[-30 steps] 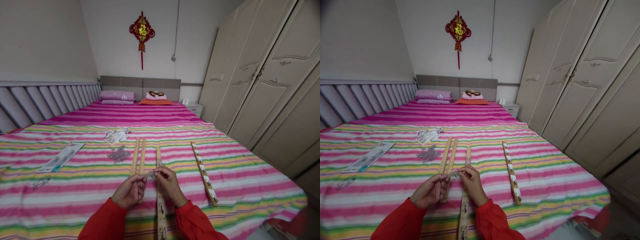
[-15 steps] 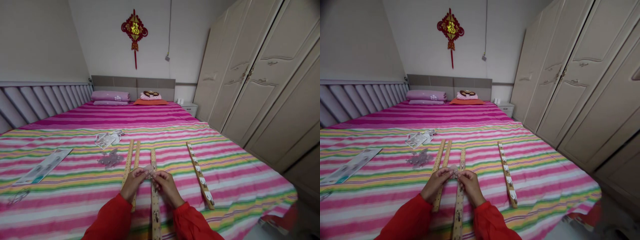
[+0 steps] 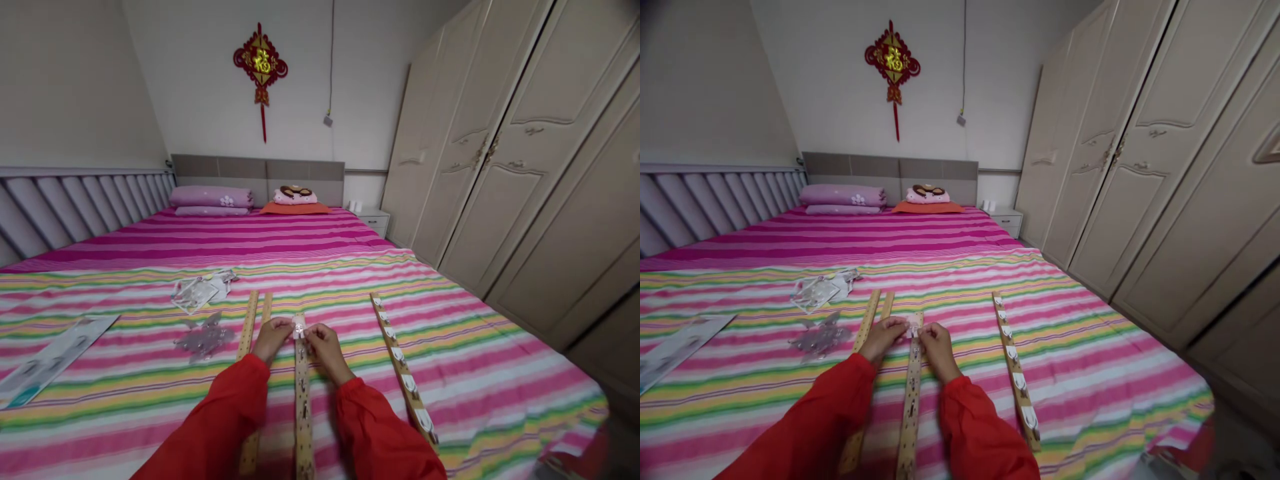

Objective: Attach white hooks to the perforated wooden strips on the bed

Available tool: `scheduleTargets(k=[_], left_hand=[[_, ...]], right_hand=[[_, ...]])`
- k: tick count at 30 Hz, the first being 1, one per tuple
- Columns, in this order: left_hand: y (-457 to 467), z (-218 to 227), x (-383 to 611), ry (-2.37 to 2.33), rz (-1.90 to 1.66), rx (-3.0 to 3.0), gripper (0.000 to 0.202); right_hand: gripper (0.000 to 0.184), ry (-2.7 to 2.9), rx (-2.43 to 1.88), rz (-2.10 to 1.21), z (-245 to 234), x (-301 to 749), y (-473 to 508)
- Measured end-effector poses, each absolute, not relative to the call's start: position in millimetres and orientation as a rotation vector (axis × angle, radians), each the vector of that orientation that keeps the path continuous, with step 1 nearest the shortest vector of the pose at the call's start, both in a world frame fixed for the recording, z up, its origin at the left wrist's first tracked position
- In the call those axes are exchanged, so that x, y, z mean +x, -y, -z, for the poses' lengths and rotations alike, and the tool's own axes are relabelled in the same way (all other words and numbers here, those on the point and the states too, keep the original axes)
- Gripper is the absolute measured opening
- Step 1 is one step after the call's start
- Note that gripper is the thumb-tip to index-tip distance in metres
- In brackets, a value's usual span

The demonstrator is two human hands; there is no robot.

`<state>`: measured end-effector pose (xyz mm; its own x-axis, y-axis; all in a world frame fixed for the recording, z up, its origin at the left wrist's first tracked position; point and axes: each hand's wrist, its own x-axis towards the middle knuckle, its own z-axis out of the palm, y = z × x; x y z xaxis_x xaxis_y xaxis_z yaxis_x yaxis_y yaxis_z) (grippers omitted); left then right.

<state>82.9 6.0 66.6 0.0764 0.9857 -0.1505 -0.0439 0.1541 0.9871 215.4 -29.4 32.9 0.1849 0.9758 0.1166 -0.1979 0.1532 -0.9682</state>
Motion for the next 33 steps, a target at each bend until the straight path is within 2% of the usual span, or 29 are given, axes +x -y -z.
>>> scheduleTargets(k=[9,15,33], left_hand=[[-37.0,-45.7,95.8,-1.201,-1.066,1.129,0.017],[-40.8,-33.0,97.4,-1.243,-1.031,1.127,0.012],[-37.9,-25.1,98.2,-1.378,-0.952,1.080,0.014]], right_hand=[[0.020,0.963,-1.129,-0.978,-4.4,220.3,1.5],[0.022,1.021,-1.184,-0.906,5.2,220.9,-0.5],[0.023,1.084,-1.285,-0.829,14.3,217.2,0.2]])
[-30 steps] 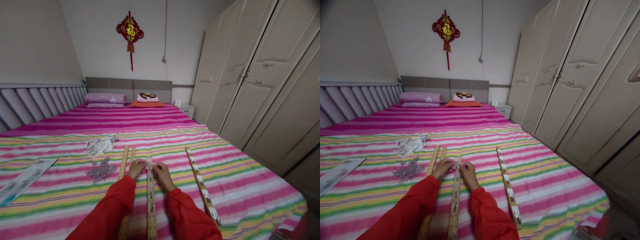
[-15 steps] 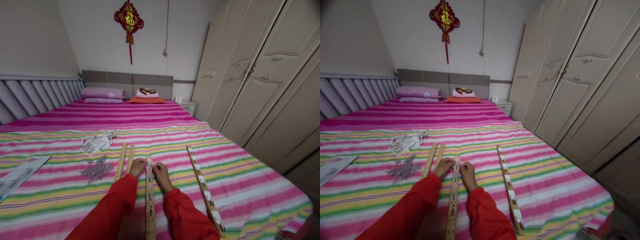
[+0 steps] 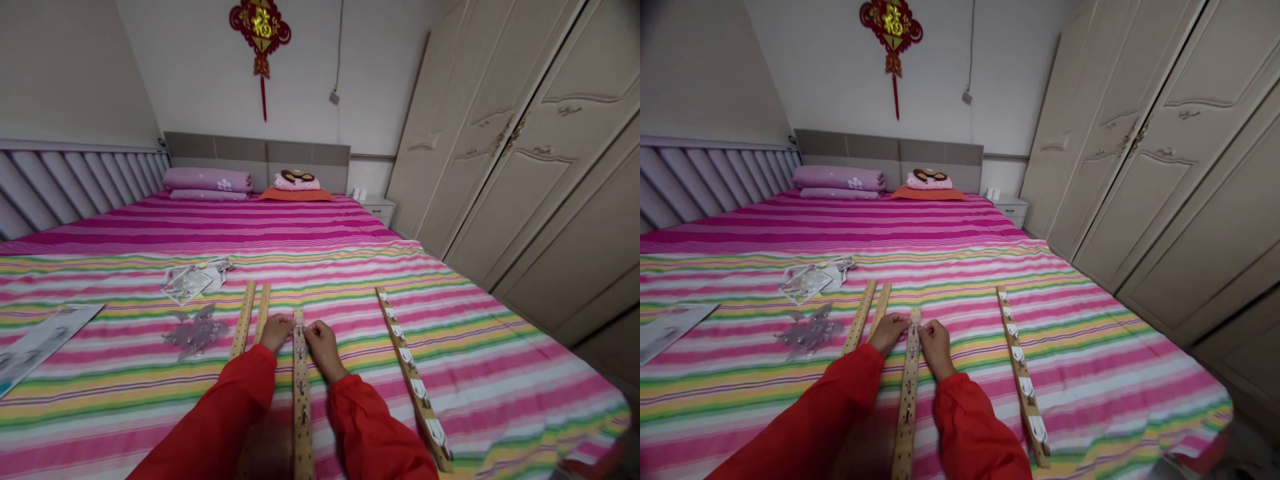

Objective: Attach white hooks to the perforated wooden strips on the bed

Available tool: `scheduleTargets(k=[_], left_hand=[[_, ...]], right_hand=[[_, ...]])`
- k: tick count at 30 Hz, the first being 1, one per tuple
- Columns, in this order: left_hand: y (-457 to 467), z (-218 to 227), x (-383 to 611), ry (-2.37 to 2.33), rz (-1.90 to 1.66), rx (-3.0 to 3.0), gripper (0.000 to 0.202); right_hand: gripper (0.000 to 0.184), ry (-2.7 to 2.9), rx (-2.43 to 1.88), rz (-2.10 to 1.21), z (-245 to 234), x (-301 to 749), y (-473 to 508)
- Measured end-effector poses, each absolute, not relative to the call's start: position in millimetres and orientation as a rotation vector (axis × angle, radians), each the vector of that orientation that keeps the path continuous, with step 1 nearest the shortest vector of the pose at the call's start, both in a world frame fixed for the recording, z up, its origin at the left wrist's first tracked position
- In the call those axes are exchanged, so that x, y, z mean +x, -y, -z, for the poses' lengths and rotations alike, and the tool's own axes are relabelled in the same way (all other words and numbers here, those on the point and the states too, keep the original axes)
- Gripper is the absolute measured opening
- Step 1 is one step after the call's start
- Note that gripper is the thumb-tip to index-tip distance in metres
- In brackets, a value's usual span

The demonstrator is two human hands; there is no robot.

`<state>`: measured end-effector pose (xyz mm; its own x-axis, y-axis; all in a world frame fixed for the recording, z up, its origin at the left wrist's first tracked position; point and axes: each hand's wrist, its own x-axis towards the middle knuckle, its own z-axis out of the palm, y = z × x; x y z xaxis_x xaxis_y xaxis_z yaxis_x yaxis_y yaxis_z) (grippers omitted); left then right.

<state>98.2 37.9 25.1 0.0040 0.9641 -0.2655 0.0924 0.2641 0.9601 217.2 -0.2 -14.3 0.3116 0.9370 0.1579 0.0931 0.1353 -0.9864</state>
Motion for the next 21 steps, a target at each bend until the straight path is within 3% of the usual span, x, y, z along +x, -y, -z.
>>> scheduleTargets(k=[21], left_hand=[[-63.2,-11.8,95.0,-1.741,-0.590,1.488,0.027]], right_hand=[[0.016,1.019,-1.305,-0.868,23.9,217.4,-4.4]])
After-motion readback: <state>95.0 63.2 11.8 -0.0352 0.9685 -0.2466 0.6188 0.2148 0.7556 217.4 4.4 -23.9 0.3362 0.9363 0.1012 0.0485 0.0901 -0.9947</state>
